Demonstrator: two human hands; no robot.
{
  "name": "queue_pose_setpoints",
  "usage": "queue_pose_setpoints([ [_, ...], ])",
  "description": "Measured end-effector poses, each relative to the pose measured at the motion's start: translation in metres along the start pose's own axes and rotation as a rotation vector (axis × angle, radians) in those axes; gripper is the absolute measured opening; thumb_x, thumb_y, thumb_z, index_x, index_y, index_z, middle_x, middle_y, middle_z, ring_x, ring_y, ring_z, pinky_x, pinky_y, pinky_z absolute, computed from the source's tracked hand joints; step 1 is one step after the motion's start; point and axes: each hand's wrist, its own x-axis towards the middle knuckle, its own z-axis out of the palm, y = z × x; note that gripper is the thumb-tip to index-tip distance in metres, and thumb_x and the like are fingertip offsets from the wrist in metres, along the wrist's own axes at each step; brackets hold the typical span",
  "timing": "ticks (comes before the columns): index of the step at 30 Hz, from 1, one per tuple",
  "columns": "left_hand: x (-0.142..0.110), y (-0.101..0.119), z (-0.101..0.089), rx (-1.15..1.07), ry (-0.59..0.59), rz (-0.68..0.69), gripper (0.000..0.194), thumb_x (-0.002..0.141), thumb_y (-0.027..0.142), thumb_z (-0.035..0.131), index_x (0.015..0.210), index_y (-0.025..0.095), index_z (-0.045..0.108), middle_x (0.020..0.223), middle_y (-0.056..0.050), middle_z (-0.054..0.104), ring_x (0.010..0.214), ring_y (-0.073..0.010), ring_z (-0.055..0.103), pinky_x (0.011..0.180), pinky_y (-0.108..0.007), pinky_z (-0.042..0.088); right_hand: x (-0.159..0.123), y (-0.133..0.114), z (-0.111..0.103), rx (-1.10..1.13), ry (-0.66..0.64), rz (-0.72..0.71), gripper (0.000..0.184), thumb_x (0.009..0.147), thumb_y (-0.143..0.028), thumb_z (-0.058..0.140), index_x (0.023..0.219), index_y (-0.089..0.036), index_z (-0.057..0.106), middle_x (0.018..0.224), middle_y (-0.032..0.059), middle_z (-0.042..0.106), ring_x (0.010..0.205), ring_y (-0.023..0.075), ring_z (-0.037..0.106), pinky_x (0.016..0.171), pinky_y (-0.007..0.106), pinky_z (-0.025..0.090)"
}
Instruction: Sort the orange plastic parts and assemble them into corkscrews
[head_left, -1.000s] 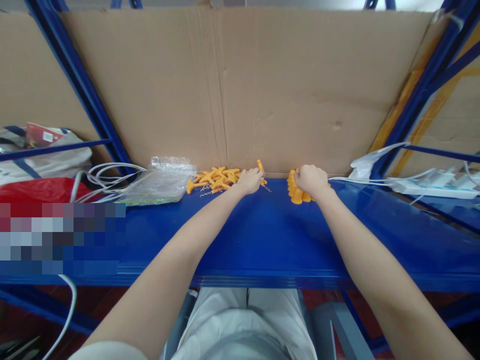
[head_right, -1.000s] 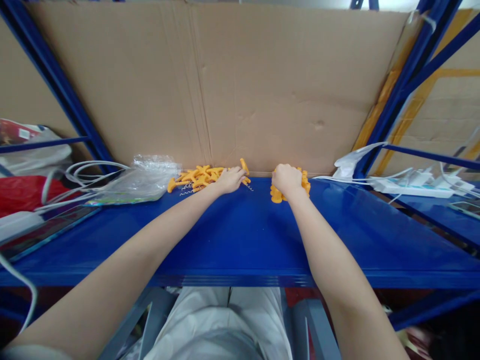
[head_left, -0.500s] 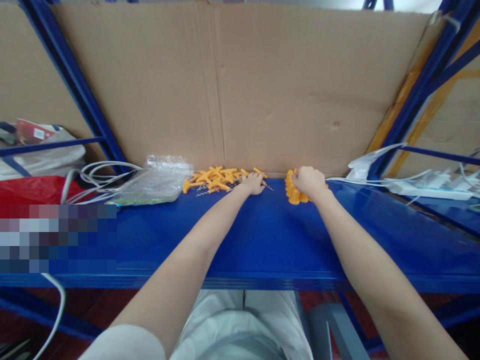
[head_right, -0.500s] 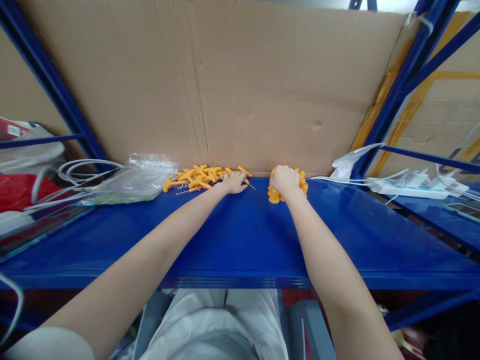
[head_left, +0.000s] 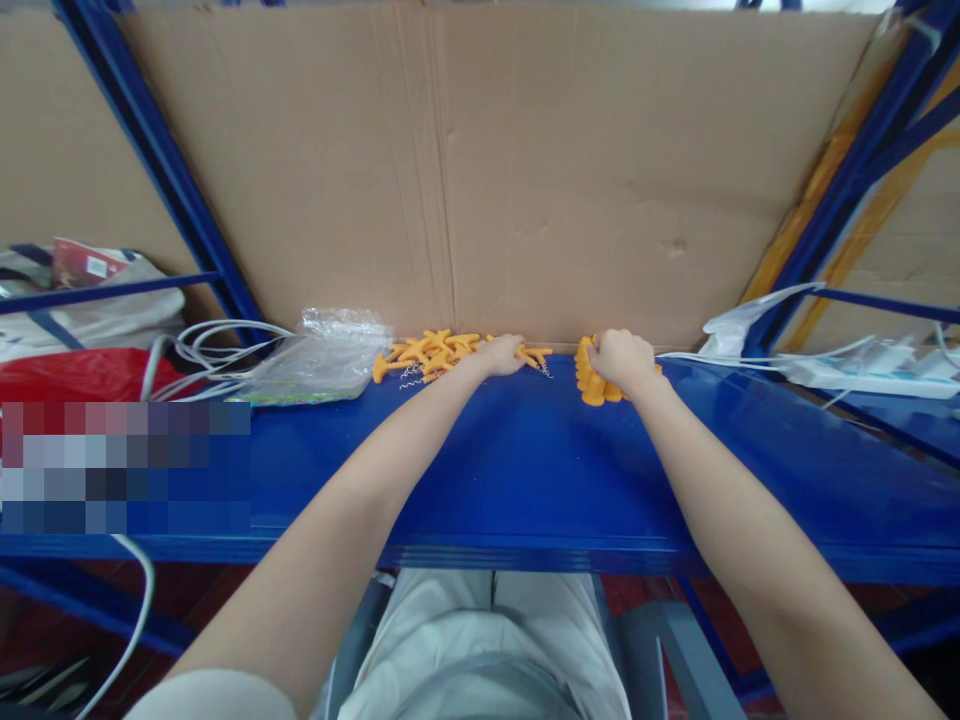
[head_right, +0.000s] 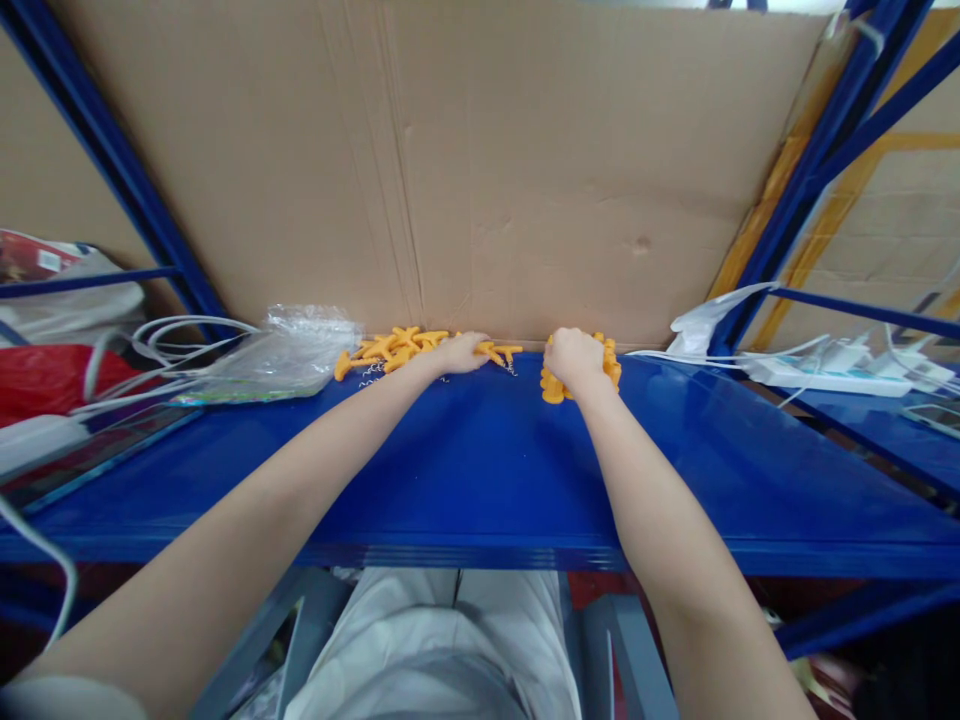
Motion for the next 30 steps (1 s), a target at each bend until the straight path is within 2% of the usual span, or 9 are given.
queue_pose_setpoints([
  [2,-0.006,-0.004,-0.013,-0.092,0.021,0.016,0.033,0.088,0.027,0.059,0.117,0.018,0.071,0.124,-0.012,0.072,0.117,-0.0286,0.065,0.102,-0.036,0.048,0.0,0.0,0.001,-0.003,0.007,-0.011,0.042,0.099,-0.031,0.041,0.119,-0.01,0.072,0.115,0.0244,0.072,0.113,0.0324,0.069,0.087,0.036,0.052],
  [4,-0.014,-0.008,-0.027,-0.138,0.074,0.038,0.024,0.087,0.027,0.061,0.102,0.016,0.076,0.112,-0.012,0.076,0.106,-0.0278,0.069,0.095,-0.034,0.05,0.0,0.0,0.002,-0.008,0.019,-0.026,0.042,0.098,-0.031,0.041,0.118,-0.01,0.072,0.114,0.0246,0.072,0.113,0.0328,0.069,0.088,0.036,0.052],
  [9,-0.044,-0.021,-0.05,-0.195,0.209,0.043,0.023,0.087,0.028,0.06,0.095,0.017,0.078,0.096,-0.009,0.077,0.091,-0.0233,0.069,0.087,-0.031,0.051,-0.002,-0.003,0.002,0.003,0.026,-0.042,0.041,0.098,-0.027,0.042,0.117,-0.008,0.074,0.112,0.0258,0.072,0.113,0.0348,0.069,0.091,0.04,0.053],
  [11,-0.056,-0.028,-0.047,-0.191,0.258,0.046,0.024,0.089,0.028,0.057,0.095,0.017,0.078,0.097,-0.009,0.077,0.092,-0.0233,0.069,0.088,-0.031,0.051,-0.002,-0.004,0.002,0.004,0.027,-0.033,0.041,0.098,-0.027,0.042,0.117,-0.009,0.074,0.113,0.0255,0.072,0.113,0.0343,0.069,0.092,0.039,0.053],
  [14,-0.071,-0.037,-0.029,-0.095,0.312,0.0,0.028,0.092,0.024,0.05,0.102,0.018,0.076,0.107,-0.009,0.077,0.101,-0.0243,0.069,0.091,-0.032,0.051,-0.003,-0.005,0.004,-0.01,0.018,-0.033,0.043,0.099,-0.028,0.041,0.12,-0.008,0.072,0.116,0.0254,0.072,0.115,0.0332,0.068,0.092,0.037,0.053],
  [18,-0.08,-0.043,-0.005,0.166,0.109,0.027,0.031,0.088,0.016,0.049,0.108,0.018,0.073,0.116,-0.01,0.075,0.114,-0.0281,0.066,0.1,-0.041,0.048,-0.002,-0.005,0.007,-0.024,-0.01,-0.042,0.044,0.099,-0.026,0.037,0.119,-0.006,0.072,0.118,0.0257,0.071,0.116,0.0332,0.068,0.091,0.037,0.053],
  [21,-0.081,-0.042,0.0,0.224,0.045,0.014,0.032,0.09,0.017,0.048,0.114,0.018,0.07,0.119,-0.011,0.074,0.116,-0.0295,0.066,0.101,-0.044,0.047,-0.001,-0.005,0.008,-0.028,-0.01,-0.049,0.043,0.099,-0.026,0.038,0.117,-0.007,0.072,0.116,0.0248,0.072,0.115,0.0327,0.068,0.089,0.036,0.053],
  [26,-0.079,-0.04,0.0,0.185,0.088,0.031,0.032,0.091,0.013,0.047,0.111,0.021,0.071,0.119,-0.008,0.074,0.118,-0.0269,0.065,0.103,-0.042,0.046,0.0,-0.003,0.008,-0.038,-0.014,-0.053,0.042,0.099,-0.028,0.04,0.117,-0.008,0.072,0.115,0.0246,0.072,0.116,0.0322,0.068,0.089,0.035,0.053],
  [30,-0.075,-0.044,0.001,0.124,0.196,0.021,0.026,0.092,0.015,0.05,0.106,0.019,0.072,0.116,-0.009,0.075,0.115,-0.0269,0.066,0.104,-0.043,0.044,0.0,-0.003,0.007,-0.043,-0.038,-0.057,0.043,0.099,-0.028,0.04,0.12,-0.007,0.071,0.118,0.0247,0.071,0.118,0.033,0.066,0.092,0.037,0.052],
])
